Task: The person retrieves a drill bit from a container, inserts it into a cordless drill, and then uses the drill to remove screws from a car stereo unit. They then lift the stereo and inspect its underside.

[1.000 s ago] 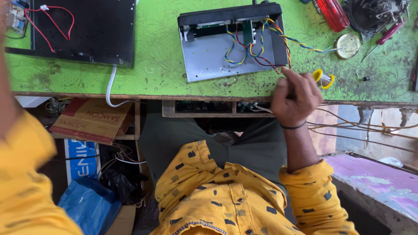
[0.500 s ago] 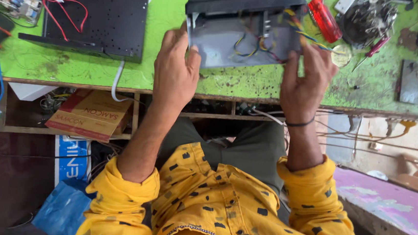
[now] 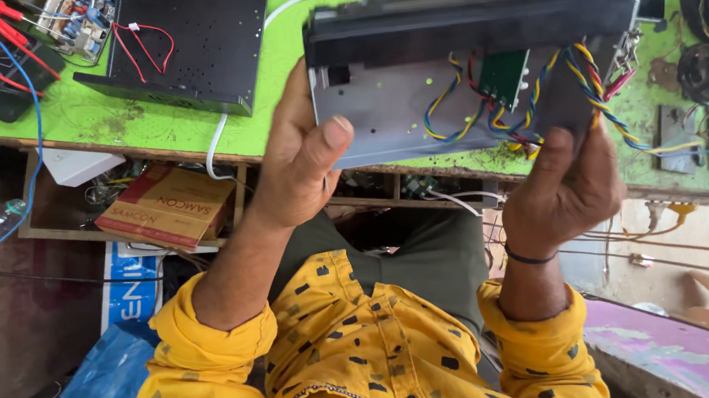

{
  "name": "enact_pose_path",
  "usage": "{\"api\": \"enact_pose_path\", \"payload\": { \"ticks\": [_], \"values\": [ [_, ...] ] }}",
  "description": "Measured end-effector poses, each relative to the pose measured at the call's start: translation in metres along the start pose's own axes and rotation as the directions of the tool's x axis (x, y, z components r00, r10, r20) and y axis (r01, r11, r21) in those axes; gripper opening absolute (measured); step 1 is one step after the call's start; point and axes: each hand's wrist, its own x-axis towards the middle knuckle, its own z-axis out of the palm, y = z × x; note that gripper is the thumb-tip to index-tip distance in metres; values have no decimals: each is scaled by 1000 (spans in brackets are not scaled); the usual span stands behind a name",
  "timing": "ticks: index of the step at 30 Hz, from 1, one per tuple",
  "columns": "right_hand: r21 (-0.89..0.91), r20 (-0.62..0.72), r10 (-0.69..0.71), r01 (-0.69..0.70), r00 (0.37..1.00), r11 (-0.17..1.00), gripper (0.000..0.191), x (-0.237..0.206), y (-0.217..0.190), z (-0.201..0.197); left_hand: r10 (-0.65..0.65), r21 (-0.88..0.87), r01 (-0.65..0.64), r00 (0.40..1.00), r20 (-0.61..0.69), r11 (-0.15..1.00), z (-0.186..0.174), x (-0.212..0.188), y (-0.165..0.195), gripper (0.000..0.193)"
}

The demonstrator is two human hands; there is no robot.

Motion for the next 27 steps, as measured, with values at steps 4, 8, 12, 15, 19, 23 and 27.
{"api": "enact_pose_path", "payload": {
  "ticks": [4,8,12,15,19,23,27],
  "values": [
    [-33,-69,-7,5,998,999,34,0,-15,-12,-66,87,60,996,60,994,-6,-7,-11,92],
    [-49,-75,-26,22,997,999,35,-4,-26,-20,-93,-102,105,988,120,989,-4,-11,-3,100],
    [-12,-15,14,-15,1000,1000,37,-19,-34,-25,-108,-107,123,985,138,987,-3,-10,9,100],
    [-14,11,64,-64,998,998,36,-30,-32,-27,-146,-32,150,982,122,988,-2,-14,17,95],
    [-49,34,73,-71,997,996,32,-37,-28,-34,-189,27,187,972,142,982,-3,-15,27,94],
    [-35,61,93,-91,994,995,29,-36,-27,-36,-182,44,178,970,160,983,-2,-13,31,93],
    [-6,58,82,-82,995,997,28,-34,-28,-34,-180,43,175,970,165,984,-2,-12,29,94]
  ]
}}
